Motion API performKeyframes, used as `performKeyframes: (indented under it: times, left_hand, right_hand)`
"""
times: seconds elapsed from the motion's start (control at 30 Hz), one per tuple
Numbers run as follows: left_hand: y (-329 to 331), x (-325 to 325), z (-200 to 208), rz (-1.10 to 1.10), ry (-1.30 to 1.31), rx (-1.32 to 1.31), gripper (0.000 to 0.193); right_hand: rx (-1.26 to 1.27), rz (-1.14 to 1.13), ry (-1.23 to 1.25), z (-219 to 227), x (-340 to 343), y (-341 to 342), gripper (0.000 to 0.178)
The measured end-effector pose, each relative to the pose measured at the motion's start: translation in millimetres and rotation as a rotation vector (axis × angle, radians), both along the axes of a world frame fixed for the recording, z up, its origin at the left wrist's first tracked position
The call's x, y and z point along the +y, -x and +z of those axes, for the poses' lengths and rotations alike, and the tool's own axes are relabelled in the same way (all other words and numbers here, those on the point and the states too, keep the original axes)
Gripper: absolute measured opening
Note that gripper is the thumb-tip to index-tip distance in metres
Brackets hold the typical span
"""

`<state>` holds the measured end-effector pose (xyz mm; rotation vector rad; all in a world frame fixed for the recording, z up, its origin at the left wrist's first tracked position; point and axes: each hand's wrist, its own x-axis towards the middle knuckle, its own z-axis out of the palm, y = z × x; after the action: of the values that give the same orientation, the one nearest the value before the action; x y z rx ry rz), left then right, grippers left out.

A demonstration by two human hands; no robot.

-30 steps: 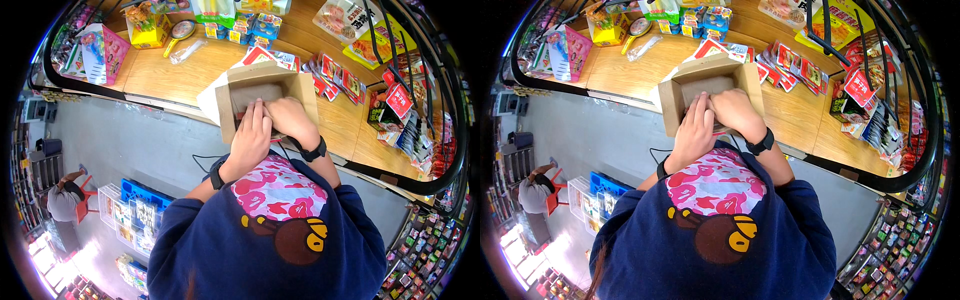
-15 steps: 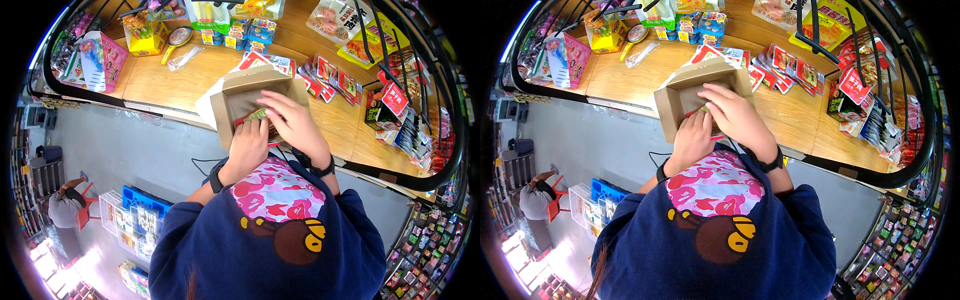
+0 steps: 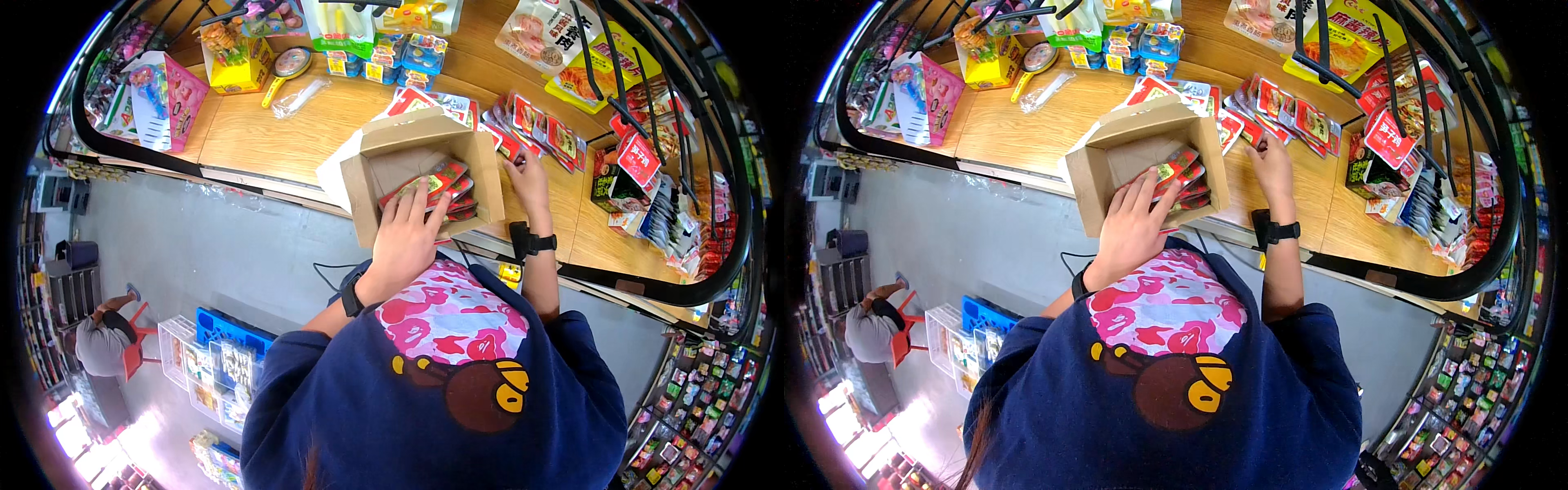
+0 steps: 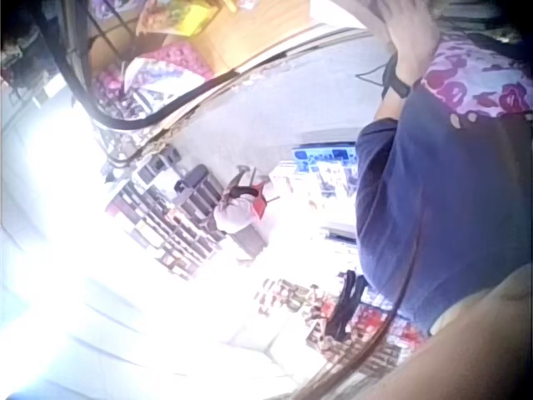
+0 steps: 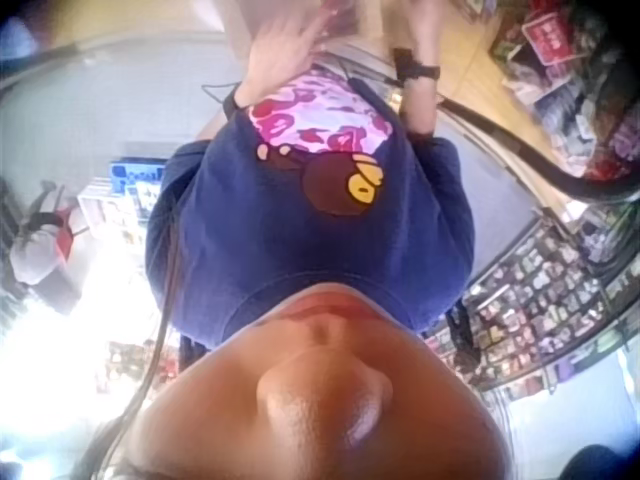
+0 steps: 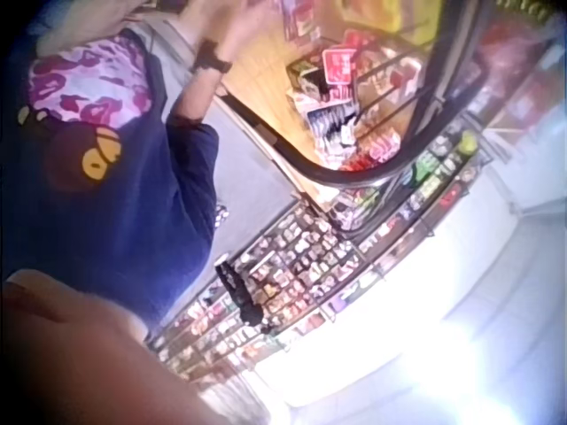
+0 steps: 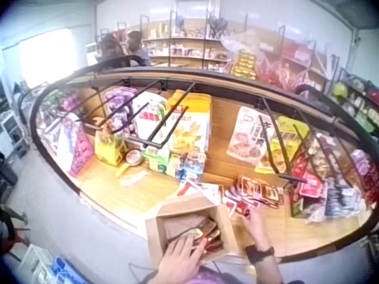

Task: The person organizes multiple snack packets by removing them from a box, placing them onto a shelf, and then refilling the box with packets from the shelf.

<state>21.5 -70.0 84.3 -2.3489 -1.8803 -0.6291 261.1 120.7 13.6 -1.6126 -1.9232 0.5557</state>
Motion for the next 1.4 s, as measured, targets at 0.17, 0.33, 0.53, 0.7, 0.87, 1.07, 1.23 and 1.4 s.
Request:
performKeyframes:
  times: [0.17,0.33,0.53,0.7,0.87,1.07,1.23,1.4]
  left_hand:
    - [1.6,-3.8,-4.1,-0.017,0.082,-0.011,0.067]
    - [2.6,-3.5,-1.8,-0.073,0.074,0.013,0.066]
    - [2.5,-3.3,-4.5,-0.067,0.065,0.061,0.062]
    - [2.6,-2.3,-2.1,-0.08,0.058,0.066,0.059]
    - [2.8,-1.3,-4.0,-0.094,0.066,0.073,0.057]
    - [1.8,0.5,-3.6,-0.064,0.02,0.081,0.056]
    - [1.9,1.3,-1.9,-0.083,-0.006,0.058,0.06]
    - [2.7,-0.1,-3.0,-0.081,0.002,0.058,0.061]
  right_hand:
    - [0.121,-0.027,-0.072,-11.6,7.5,-3.2,0.02]
    - [0.834,-0.047,0.103,56.0,-14.8,1.3,0.02]
    - [0.363,-0.077,-0.434,106.0,-57.2,-8.1,0.023]
    - [-0.108,-0.048,-0.241,86.1,-70.5,-13.1,0.026]
    - [-0.185,-0.102,0.12,68.7,-80.9,-19.6,0.034]
    - [-0.006,-0.276,-0.006,45.8,-70.8,-36.7,0.024]
    - [-0.137,-0.297,-0.407,13.8,-70.6,-41.6,0.038]
    - [-0.337,-0.259,0.239,26.0,-69.3,-46.9,0.027]
